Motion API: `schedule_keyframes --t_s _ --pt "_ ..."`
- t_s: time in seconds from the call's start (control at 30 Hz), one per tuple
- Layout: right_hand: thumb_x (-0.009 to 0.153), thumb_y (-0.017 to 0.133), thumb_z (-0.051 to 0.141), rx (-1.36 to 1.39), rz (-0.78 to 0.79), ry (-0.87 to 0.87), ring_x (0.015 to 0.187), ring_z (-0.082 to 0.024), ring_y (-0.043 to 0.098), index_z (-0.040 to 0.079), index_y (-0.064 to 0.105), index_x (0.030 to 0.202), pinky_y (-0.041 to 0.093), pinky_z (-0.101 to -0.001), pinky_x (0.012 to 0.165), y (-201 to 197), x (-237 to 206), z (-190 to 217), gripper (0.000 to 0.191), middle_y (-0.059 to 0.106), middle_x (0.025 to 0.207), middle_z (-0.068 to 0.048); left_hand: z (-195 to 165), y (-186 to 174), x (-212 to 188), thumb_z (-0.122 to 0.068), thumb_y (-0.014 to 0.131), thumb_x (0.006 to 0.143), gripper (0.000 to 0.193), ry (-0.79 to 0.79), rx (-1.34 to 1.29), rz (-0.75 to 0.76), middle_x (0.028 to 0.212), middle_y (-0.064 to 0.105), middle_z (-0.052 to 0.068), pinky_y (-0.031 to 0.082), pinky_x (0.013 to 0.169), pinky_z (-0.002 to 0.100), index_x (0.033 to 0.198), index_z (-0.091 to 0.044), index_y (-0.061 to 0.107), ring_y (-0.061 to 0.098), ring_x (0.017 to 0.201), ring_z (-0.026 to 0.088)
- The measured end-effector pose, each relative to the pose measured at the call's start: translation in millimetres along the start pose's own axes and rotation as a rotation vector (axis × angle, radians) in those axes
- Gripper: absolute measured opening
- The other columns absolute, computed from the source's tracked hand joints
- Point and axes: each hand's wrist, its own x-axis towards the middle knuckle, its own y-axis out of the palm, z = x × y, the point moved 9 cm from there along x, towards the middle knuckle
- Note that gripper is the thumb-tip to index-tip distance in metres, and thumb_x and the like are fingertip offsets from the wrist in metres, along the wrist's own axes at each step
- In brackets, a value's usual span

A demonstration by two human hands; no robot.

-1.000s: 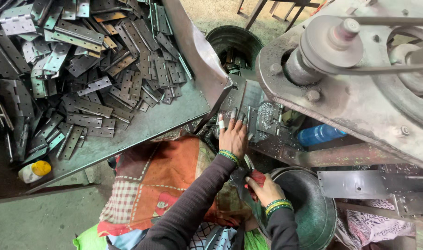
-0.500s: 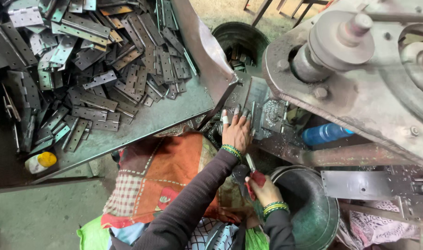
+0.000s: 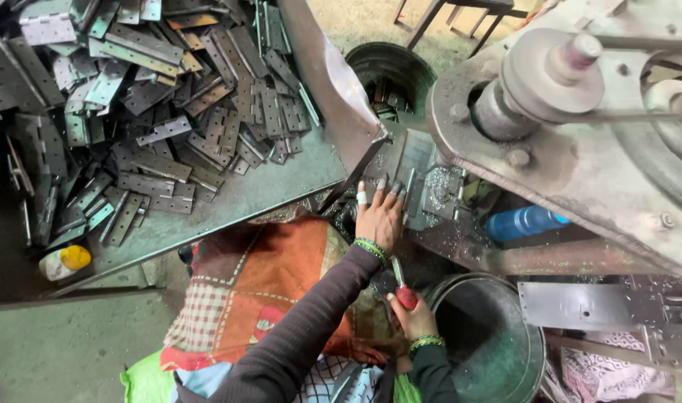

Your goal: The person repeatedly picks metal hinge-like parts from a bin, places them into a press machine, and operates the lever to process each piece. The person handles the parts one at a time and returns them to the bin after pressing.

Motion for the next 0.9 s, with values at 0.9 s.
schedule_keyframes --t_s 0.9 --pt "0.084 0.072 0.061 -0.173 0.158 0.108 0.086 -0.03 0.081 0.007 0.068 0.109 0.06 -0.0382 0.079 -39.9 -7.5 18.5 0.06 0.079 0.086 -0.016 -1.0 24.2 24.5 -0.018 0.057 0.093 0.036 -0.042 0.033 0.126 0.131 0.063 0.008 0.007 0.124 0.069 0.127 -0.008 0.065 0.054 0.134 0.031"
